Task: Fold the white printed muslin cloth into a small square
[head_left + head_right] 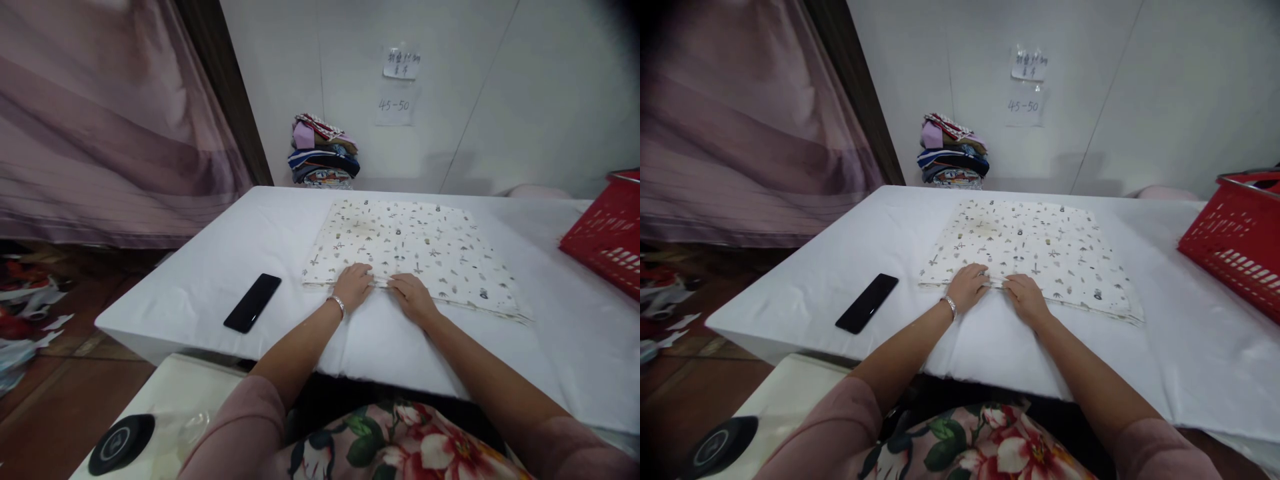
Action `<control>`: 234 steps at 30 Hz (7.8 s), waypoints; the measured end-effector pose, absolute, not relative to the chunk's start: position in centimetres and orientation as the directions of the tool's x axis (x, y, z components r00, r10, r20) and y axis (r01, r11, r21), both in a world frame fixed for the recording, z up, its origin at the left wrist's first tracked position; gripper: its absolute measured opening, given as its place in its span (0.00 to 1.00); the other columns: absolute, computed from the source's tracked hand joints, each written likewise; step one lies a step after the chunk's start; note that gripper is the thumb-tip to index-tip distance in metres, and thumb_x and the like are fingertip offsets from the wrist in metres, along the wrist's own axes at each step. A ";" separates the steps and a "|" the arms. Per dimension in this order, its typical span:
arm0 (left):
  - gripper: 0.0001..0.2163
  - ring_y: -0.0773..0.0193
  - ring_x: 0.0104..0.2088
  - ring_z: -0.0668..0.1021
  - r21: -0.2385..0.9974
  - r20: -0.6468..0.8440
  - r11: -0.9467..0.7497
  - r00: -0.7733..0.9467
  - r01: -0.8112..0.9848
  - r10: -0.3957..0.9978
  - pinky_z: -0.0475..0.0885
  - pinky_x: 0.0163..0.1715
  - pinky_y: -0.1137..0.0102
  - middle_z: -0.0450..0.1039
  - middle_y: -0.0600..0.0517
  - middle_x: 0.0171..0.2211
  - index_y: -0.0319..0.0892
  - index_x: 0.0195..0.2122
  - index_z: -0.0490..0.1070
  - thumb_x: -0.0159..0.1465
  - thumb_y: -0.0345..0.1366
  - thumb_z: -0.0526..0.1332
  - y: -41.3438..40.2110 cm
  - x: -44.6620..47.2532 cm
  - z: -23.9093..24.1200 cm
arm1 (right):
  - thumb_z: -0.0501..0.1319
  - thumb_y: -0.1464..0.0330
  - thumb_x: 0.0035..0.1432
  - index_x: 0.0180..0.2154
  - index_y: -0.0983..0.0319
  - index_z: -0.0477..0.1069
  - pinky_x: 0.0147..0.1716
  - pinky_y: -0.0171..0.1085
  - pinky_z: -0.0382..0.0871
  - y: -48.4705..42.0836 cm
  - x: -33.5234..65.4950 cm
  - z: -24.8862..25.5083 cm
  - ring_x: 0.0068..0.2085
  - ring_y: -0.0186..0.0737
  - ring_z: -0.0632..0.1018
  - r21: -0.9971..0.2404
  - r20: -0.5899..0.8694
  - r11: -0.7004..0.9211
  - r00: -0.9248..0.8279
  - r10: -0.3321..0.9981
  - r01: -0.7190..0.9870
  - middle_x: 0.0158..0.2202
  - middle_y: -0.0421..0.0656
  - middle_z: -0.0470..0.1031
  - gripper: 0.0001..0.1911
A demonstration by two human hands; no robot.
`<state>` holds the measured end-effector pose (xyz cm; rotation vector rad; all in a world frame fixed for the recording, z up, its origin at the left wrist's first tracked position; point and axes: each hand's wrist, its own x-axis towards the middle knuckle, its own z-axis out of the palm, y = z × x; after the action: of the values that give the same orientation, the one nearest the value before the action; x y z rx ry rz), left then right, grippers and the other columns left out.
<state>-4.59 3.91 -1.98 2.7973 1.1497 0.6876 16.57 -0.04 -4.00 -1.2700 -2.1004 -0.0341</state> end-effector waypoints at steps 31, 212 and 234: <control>0.09 0.63 0.44 0.70 0.036 0.474 -0.796 0.691 0.604 0.546 0.63 0.45 0.65 0.74 0.51 0.39 0.42 0.30 0.71 0.65 0.29 0.54 3.3 -5.1 -1.9 | 0.53 0.71 0.63 0.37 0.61 0.74 0.42 0.42 0.66 -0.4 16.2 -3.6 0.43 0.44 0.71 -0.109 0.607 0.561 -0.392 0.692 0.821 0.42 0.48 0.74 0.11; 0.08 0.62 0.48 0.71 0.144 0.282 -0.745 0.694 0.652 0.662 0.64 0.48 0.64 0.72 0.49 0.44 0.42 0.38 0.70 0.68 0.32 0.52 3.5 -0.3 -1.8 | 0.54 0.75 0.59 0.36 0.62 0.72 0.40 0.41 0.66 -0.3 17.9 -4.2 0.42 0.43 0.73 -0.237 0.458 0.497 -0.355 0.815 0.835 0.41 0.47 0.76 0.09; 0.08 0.61 0.43 0.72 0.115 0.216 -0.727 0.697 0.677 0.684 0.66 0.44 0.64 0.72 0.49 0.39 0.43 0.39 0.70 0.67 0.30 0.51 3.6 -0.1 -1.9 | 0.53 0.71 0.60 0.45 0.60 0.71 0.43 0.42 0.68 -0.7 18.0 -4.1 0.43 0.42 0.74 -0.340 0.437 0.438 -0.273 0.857 0.832 0.42 0.46 0.77 0.13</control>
<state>-0.12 3.63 -1.91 2.8693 1.1507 0.3824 17.98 -0.69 -4.09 -1.4141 -2.1293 0.0576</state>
